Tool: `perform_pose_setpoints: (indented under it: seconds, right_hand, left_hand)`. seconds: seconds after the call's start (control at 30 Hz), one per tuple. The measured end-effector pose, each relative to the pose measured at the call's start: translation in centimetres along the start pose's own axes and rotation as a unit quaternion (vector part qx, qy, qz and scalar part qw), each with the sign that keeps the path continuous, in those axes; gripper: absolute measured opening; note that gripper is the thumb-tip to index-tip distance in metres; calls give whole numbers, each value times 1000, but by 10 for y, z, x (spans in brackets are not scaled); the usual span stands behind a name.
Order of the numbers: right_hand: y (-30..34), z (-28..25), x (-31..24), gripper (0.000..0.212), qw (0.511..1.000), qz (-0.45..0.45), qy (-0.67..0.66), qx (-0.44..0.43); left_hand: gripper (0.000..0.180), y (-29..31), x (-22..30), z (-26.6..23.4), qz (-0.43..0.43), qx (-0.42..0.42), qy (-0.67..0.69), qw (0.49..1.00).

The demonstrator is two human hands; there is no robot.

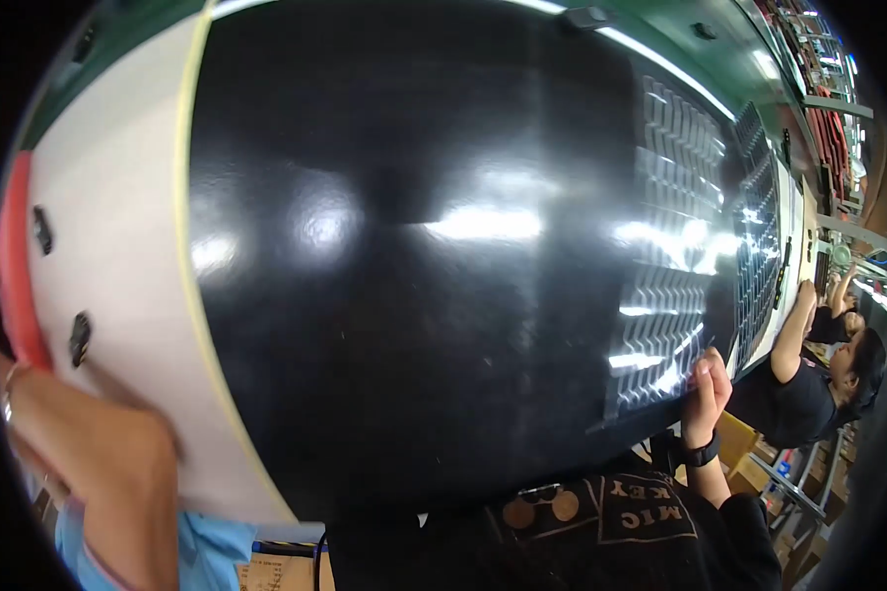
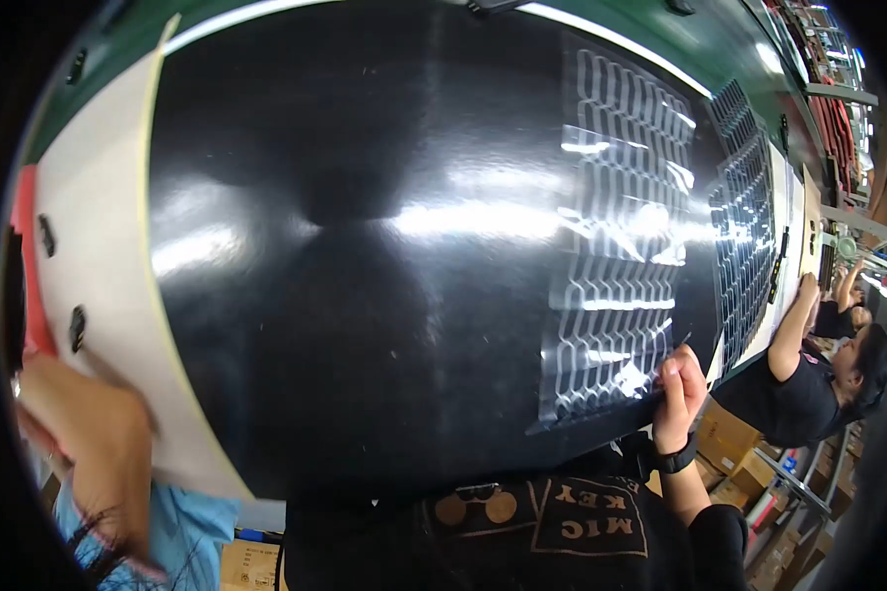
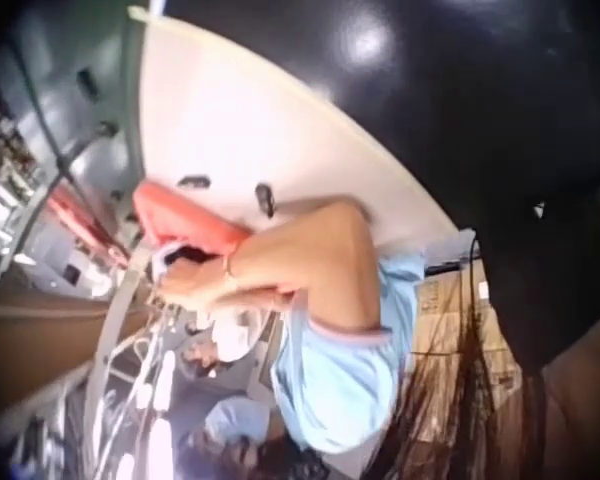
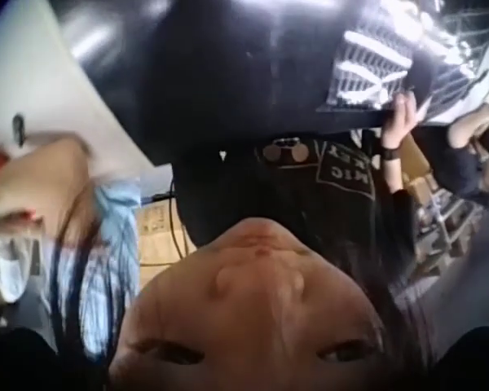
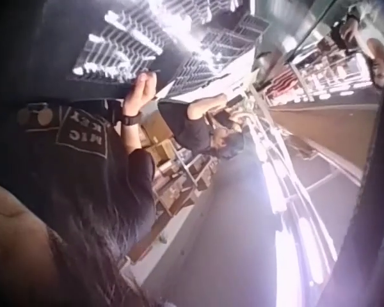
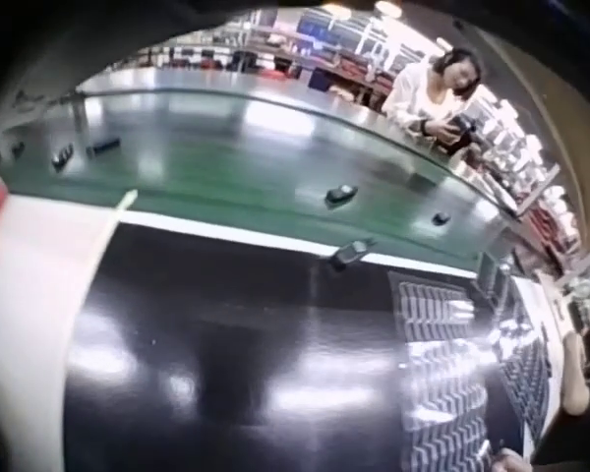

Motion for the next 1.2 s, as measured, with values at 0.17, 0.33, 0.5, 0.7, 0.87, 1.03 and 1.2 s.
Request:
perform_pose_setpoints:
  seconds: [0.17, 0.33, 0.5, 0.7, 0.87, 1.03, 1.2]
  right_hand:
    - [-12, 5, -5, 27, 994, 7, -33, -102]
    - [-28, -8, -15, 25, 965, 40, -65, -251]
    - [-97, -60, -85, 37, 917, -209, 257, -222]
    - [-267, -12, -138, 39, 830, -383, 396, -84]
    - [-363, 60, -153, 28, 790, -423, 443, -15]
    - [-386, 104, -143, 22, 787, -424, 441, -85]
    - [-376, 82, -146, 13, 778, -465, 420, -47]
  left_hand:
    - [30, 12, 29, -50, 13, 38, -93, 995]
    - [30, 31, 73, -86, 16, 82, -170, 982]
    - [39, 77, 185, -117, -72, -82, -273, 956]
    - [38, 97, 436, -234, 61, -202, -187, 959]
    - [33, -41, 523, -381, 52, 184, -402, 895]
    - [42, -188, 501, -431, -2, 247, -470, 848]
    - [42, -271, 479, -461, -6, 302, -398, 866]
Point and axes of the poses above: each hand's wrist, its own y-axis away from the middle knuckle, its own z-axis out of the palm, x = y × z, the point moved 10 cm from there along -y, towards the middle knuckle, and after that the axes turned 1 degree about -z, right-handed, at the moved point
